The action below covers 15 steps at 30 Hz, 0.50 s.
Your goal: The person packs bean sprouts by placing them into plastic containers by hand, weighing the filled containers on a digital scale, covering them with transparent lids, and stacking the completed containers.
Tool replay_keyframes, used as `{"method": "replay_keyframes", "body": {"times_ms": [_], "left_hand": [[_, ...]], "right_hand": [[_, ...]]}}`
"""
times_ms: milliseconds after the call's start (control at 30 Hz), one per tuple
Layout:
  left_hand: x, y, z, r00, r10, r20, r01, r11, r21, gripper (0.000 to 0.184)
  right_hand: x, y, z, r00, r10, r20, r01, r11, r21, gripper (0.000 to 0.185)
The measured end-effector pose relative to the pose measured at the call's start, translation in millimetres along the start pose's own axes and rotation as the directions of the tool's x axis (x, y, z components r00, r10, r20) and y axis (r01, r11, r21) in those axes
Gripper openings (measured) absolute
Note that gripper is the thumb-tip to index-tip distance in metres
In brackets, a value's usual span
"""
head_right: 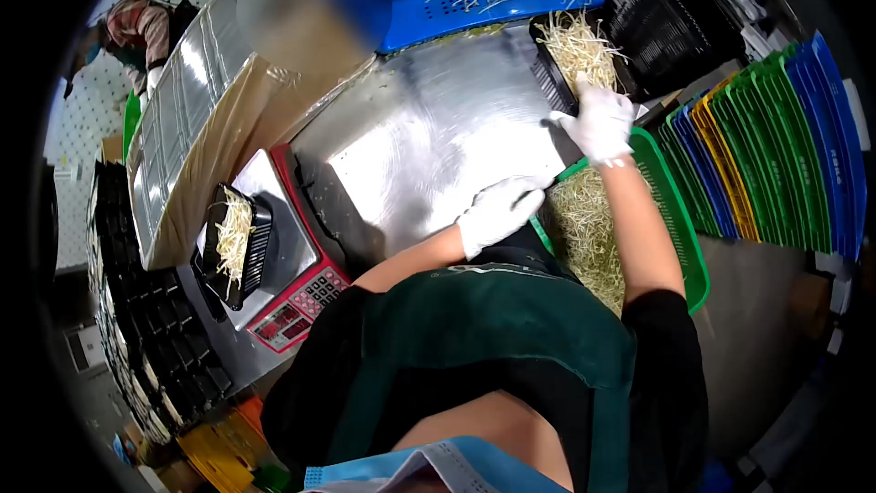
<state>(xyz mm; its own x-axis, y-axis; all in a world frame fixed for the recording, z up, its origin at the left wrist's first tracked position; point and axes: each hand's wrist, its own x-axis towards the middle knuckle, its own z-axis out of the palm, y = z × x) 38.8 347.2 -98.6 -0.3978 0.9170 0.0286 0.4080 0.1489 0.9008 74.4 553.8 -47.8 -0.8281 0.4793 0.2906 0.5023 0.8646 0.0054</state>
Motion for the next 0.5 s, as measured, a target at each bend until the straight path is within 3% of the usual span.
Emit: {"method": "replay_keyframes", "body": {"times_ms": [33, 67, 133, 200, 267, 300, 400, 433, 500], "left_hand": [[-9, -5, -2, 1.000, 0.004, 0.014, -0.004, 1.000, 0.011, 0.032], [-17, -10, -6, 0.987, -0.161, -0.006, 0.158, 0.975, -0.154, 0.029], [-27, -19, -21, 0.947, -0.322, -0.003, 0.306, 0.902, -0.304, 0.027], [-39, -27, -30, 0.938, -0.344, -0.037, 0.276, 0.809, -0.519, 0.025], [-50, -31, -34, 0.870, -0.457, -0.186, 0.234, 0.713, -0.661, 0.028], [-54, -33, -40, 0.839, -0.524, -0.150, 0.238, 0.599, -0.765, 0.039], [-67, -24, -66, 0.778, -0.612, -0.140, 0.392, 0.648, -0.653, 0.054], [-72, -18, -74, 0.760, -0.630, -0.160, 0.482, 0.712, -0.511, 0.060], [-84, -31, -70, 0.749, -0.628, -0.210, 0.452, 0.717, -0.531, 0.058]], "right_hand": [[13, -2, 15, 0.979, 0.071, 0.190, -0.060, 0.996, -0.062, 0.037], [9, -3, 25, 0.998, -0.016, 0.057, 0.018, 0.999, -0.038, 0.027], [-9, -17, 24, 0.976, -0.116, -0.185, 0.124, 0.992, 0.035, 0.024], [-33, -46, 8, 0.988, -0.151, -0.038, 0.155, 0.981, 0.118, 0.025], [-51, -77, 2, 0.957, -0.280, 0.079, 0.251, 0.931, 0.263, 0.031], [-55, -90, -3, 0.935, -0.349, -0.058, 0.345, 0.860, 0.375, 0.035], [-32, -97, -24, 0.810, -0.447, -0.379, 0.583, 0.553, 0.595, 0.041], [-16, -86, -23, 0.872, -0.444, -0.205, 0.438, 0.523, 0.731, 0.040], [36, -52, -4, 0.901, -0.309, -0.303, 0.432, 0.693, 0.577, 0.040]]}}
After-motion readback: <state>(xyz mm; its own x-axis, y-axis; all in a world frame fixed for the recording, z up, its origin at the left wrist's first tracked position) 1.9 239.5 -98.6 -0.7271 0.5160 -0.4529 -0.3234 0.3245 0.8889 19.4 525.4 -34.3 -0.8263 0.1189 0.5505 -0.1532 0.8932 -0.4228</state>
